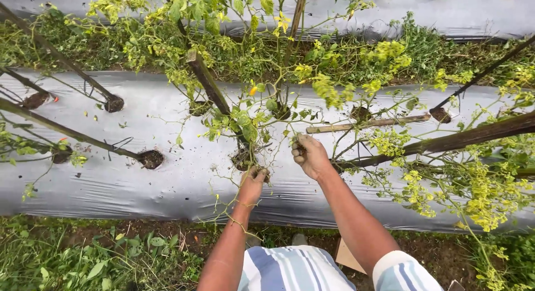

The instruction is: The person uses a hoe to remove weeds from around the base of tomato plants growing in a greenhouse covered with plastic mulch. They then proceed to prune the tomato plants by hand, removing lower leaves and branches.

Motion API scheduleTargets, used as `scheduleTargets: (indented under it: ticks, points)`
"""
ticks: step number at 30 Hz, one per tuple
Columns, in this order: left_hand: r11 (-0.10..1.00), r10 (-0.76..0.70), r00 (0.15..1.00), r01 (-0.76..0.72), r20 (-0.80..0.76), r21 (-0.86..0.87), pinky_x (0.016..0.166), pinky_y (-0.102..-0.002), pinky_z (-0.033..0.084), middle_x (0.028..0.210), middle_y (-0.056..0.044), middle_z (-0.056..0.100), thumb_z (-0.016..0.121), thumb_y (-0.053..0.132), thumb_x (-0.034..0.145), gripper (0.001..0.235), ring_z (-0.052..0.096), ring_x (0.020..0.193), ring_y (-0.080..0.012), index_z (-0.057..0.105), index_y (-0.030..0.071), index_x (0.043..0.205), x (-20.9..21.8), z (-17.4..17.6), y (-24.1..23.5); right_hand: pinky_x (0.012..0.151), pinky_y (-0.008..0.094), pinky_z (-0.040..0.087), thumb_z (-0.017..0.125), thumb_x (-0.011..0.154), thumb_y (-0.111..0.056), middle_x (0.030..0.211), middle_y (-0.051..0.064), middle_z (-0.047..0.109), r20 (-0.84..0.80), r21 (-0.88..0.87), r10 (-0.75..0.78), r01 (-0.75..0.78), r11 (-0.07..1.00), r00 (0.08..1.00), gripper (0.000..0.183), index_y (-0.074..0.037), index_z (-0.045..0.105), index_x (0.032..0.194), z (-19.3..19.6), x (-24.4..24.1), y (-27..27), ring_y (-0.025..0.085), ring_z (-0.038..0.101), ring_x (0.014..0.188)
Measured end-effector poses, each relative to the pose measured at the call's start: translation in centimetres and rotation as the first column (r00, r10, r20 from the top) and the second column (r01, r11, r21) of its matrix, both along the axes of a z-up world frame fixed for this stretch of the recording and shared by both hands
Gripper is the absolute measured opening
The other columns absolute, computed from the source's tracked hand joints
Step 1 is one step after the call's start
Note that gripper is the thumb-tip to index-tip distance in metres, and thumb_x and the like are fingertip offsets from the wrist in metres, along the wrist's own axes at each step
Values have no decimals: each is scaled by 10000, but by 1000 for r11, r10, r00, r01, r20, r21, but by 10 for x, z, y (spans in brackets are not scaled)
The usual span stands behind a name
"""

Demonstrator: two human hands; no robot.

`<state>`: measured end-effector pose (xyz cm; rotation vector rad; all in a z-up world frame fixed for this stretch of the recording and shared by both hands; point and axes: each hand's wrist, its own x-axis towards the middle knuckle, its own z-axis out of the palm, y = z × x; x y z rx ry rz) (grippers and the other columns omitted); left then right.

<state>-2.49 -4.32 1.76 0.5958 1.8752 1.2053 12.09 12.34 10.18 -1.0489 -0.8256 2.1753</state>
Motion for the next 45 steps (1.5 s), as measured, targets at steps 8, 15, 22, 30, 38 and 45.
scheduleTargets:
  ticks: [8, 15, 22, 30, 38, 45]
  points:
    - [991, 62, 988, -78, 143, 109, 696, -341, 598, 771, -124, 732, 628, 208, 979, 195, 708, 726, -193, 760, 67, 957, -1, -54, 16, 420, 139, 281, 607, 943, -119, 736, -17, 464, 88, 41, 149, -153, 987, 985, 116, -143, 551, 1041, -24, 2, -1, 73, 436, 565]
    - [984, -3, 1000, 2, 7, 178, 634, -304, 540, 684, -82, 697, 569, 145, 1014, 222, 665, 616, -160, 737, 88, 881, -7, -81, 27, 361, 140, 227, 524, 883, -74, 657, 15, 397, 130, 90, 301, -314, 945, 945, 302, -128, 561, 1177, 11, -20, -39, 60, 337, 471]
    - [986, -104, 995, 104, -7, 128, 818, -340, 597, 943, -136, 713, 533, 37, 1015, 218, 698, 854, -212, 653, -76, 1157, 4, -160, 63, 371, 122, 328, 589, 1006, -251, 848, 75, 533, 98, 28, 384, -388, 921, 918, 294, -134, 530, 1269, 35, -65, -73, 93, 506, 558]
    - [990, -129, 979, 135, -157, 29, 869, -390, 581, 1023, -90, 724, 601, 169, 944, 256, 703, 968, -251, 660, 84, 1179, 1, -159, 61, 362, 163, 236, 696, 956, -150, 742, 37, 501, 194, 289, 407, -448, 846, 893, 109, -59, 684, 1015, 40, -63, -87, 90, 479, 513]
    - [974, -225, 929, 213, -295, -72, 916, -437, 565, 1098, -47, 736, 667, 291, 877, 326, 707, 1075, -288, 668, 235, 1199, -3, -153, 51, 334, 150, 259, 655, 972, -61, 717, 12, 443, -44, 302, 444, -412, 860, 895, 69, 4, 664, 992, 48, 1, -93, 12, 349, 424]
    - [963, -178, 951, 221, -252, 153, 941, -407, 554, 1044, -79, 732, 621, 205, 951, 155, 723, 1027, -258, 658, 174, 1098, 18, -56, 12, 362, 226, 326, 597, 893, -219, 798, 161, 567, -157, 222, 522, -485, 846, 838, 206, -41, 582, 997, 61, 1, -82, 199, 541, 595]
